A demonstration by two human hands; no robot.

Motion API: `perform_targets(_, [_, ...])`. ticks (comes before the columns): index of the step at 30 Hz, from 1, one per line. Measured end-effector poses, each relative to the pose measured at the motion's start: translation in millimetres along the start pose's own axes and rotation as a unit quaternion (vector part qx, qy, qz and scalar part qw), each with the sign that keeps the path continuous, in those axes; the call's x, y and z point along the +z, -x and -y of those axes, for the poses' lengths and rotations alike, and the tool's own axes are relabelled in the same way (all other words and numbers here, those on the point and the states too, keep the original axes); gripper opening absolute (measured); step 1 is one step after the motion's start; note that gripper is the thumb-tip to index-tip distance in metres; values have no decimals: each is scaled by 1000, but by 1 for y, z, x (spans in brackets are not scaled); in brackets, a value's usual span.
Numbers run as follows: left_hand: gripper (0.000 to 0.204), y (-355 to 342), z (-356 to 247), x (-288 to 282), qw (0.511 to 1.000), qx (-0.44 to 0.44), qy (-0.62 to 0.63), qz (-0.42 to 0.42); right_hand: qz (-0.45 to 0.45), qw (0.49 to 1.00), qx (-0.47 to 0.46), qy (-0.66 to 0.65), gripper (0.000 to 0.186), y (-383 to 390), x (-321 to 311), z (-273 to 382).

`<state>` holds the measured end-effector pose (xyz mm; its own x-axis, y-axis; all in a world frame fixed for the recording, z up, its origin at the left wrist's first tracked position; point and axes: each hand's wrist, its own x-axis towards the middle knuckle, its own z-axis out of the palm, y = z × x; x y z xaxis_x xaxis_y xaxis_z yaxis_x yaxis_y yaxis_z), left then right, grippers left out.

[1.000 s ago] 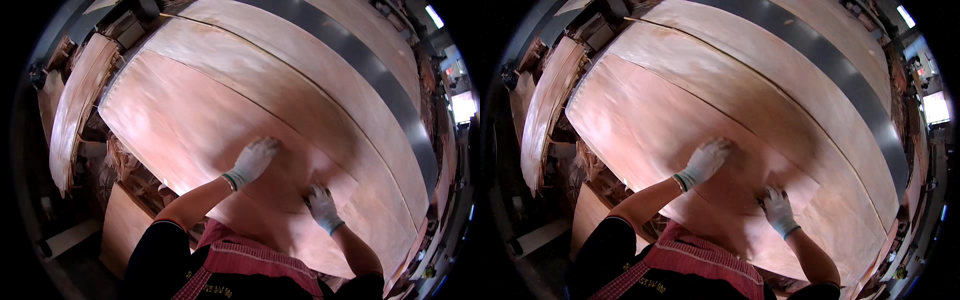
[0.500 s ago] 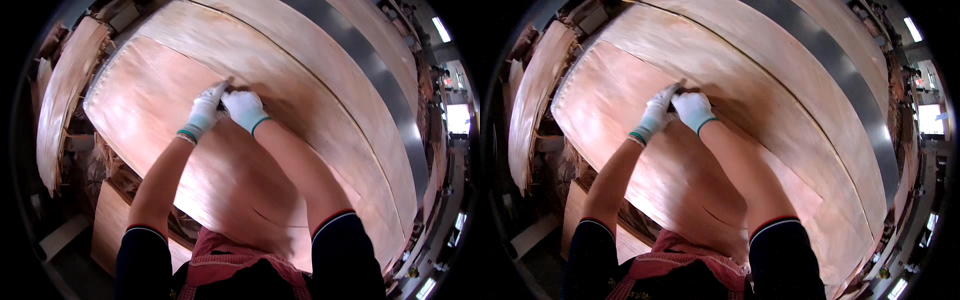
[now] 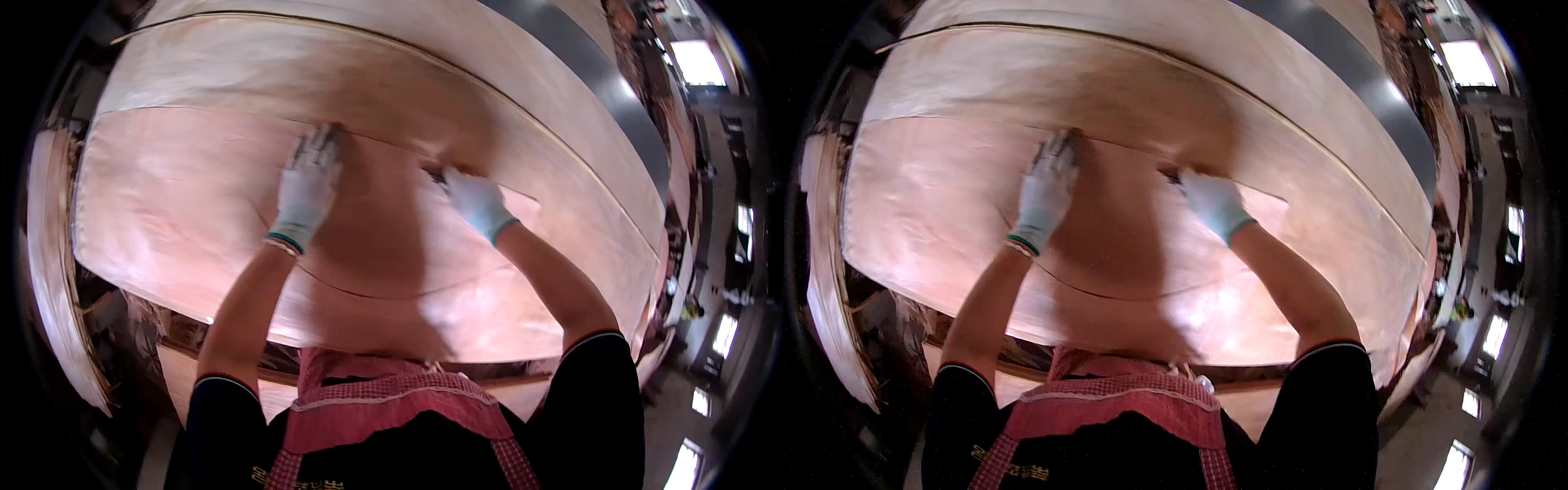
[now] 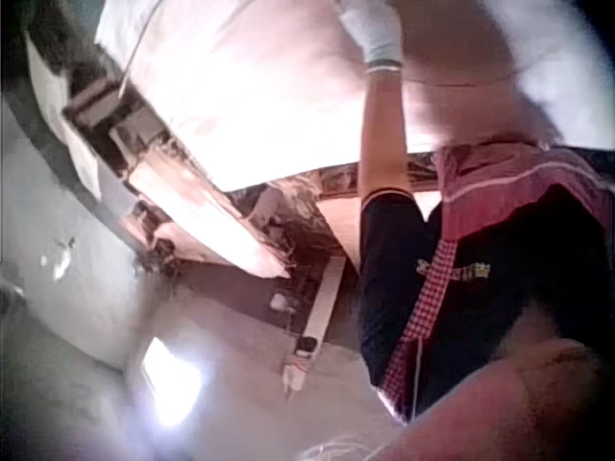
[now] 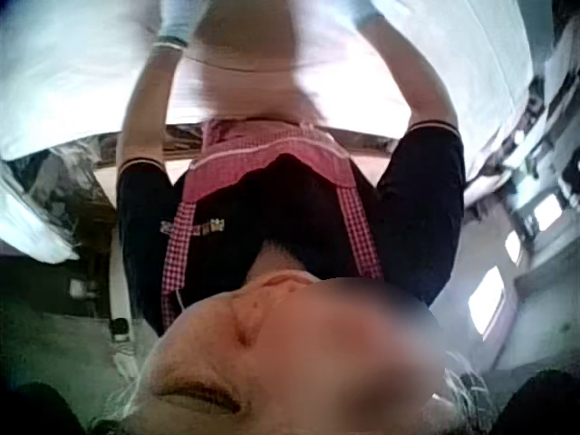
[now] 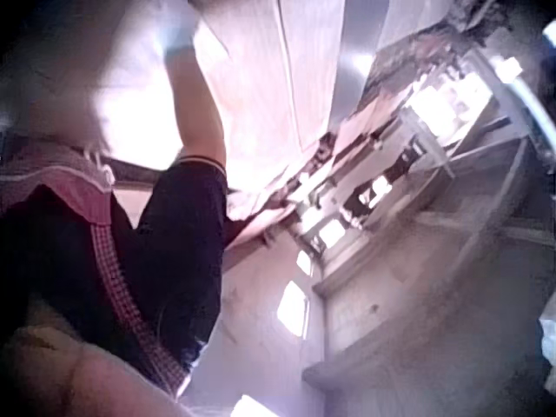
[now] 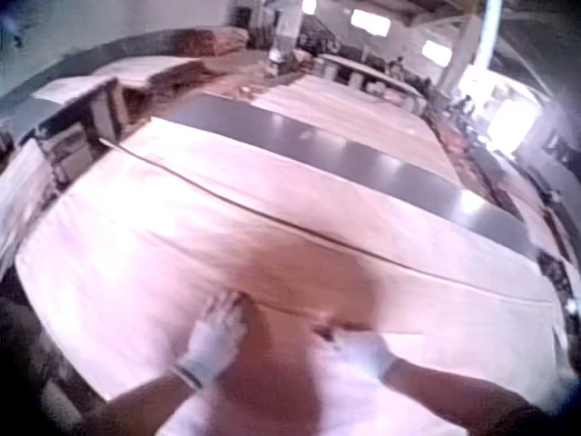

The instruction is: The person uses a hand tool to cut leaf-shaped sections from thin wood veneer sheets, applies tape to the cut pieces, and moves large sheets of veneer across a work table in a wood shop.

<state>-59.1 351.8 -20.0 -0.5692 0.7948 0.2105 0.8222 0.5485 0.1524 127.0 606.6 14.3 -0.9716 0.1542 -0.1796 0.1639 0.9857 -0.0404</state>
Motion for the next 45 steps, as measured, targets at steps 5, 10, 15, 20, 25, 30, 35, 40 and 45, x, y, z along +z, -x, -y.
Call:
perform_targets(5, [43, 56, -153, 44, 996, 69, 55, 6, -3, 990, 142, 14, 23, 117, 15, -26])
perform_targets(10, [50, 81, -256, 20, 966, 190, 146, 92, -95, 965, 238, -56, 34, 238, 36, -27])
perform_targets(15, [52, 72, -260, 25, 969, 186, 144, 80, -70, 918, 360, -150, 34, 289, 35, -44])
perform_targets(20, [48, 85, -253, 19, 973, 180, 135, 58, -319, 856, 288, -287, 36, 188, 7, -113])
perform_targets(25, [44, 60, -219, -21, 962, 120, 215, 115, -53, 861, 391, -321, 45, 146, 10, -149])
perform_targets(30, [32, 63, -22, -11, 972, -80, 140, -170, -198, 899, 269, -283, 22, 176, -19, -119])
perform_targets(35, [33, 91, 30, -27, 985, -159, -14, -62, -195, 676, 352, -617, 31, 239, -100, -9])
perform_targets(40, [33, 78, 20, -32, 986, -149, 4, -75, -195, 582, 482, -625, 45, 267, 16, 4])
perform_targets(45, [32, 77, 22, -33, 985, -136, 16, -102, -270, 619, 451, -584, 24, 261, 43, 16])
